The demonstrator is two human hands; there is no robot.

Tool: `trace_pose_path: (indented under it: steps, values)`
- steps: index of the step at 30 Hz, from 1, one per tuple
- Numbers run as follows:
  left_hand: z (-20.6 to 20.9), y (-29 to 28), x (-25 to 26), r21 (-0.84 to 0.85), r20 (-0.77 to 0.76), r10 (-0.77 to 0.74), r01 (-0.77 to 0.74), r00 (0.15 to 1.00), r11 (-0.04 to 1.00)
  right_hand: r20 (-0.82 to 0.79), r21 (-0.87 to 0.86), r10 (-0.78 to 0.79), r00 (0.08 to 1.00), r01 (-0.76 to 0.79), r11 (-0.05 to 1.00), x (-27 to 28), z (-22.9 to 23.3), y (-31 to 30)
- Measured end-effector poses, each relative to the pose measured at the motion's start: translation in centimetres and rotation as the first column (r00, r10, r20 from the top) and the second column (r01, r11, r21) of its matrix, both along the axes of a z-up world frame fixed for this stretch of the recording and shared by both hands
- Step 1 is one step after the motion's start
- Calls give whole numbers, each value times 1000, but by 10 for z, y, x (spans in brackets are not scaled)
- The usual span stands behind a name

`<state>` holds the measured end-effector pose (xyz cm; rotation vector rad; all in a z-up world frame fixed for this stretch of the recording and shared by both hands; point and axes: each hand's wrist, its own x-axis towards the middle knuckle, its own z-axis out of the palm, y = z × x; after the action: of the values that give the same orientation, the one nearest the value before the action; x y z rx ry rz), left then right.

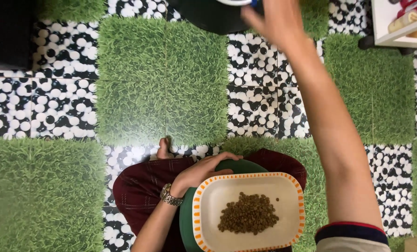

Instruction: The person sorts green coffee beans by hand, relocating them from a tray into a bowl, then picking up individual beans and pellets from the tray and placing them into a separate bowl.

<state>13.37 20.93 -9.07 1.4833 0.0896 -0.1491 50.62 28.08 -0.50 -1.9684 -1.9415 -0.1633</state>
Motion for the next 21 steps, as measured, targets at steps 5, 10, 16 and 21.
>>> trace_pose_path:
  steps: [5, 10, 16, 21]
  values:
    - [-33, -15, -6, 236, 148, 164, -196, 975, 952, -175, -299, -112, 978, 55, 953, -108, 43, -121]
    - [-38, -22, -19, 246, -15, 332, -319, 943, 915, -552, -431, -82, 829, -200, 880, -204, 60, -282]
    - [1, -40, -69, 326, -15, 526, -493, 851, 807, -613, -318, 150, 776, -416, 852, -288, 63, -394]
    - [45, -50, -123, 497, -74, 600, -492, 797, 715, -395, -411, 102, 913, -275, 869, -329, -21, -435]
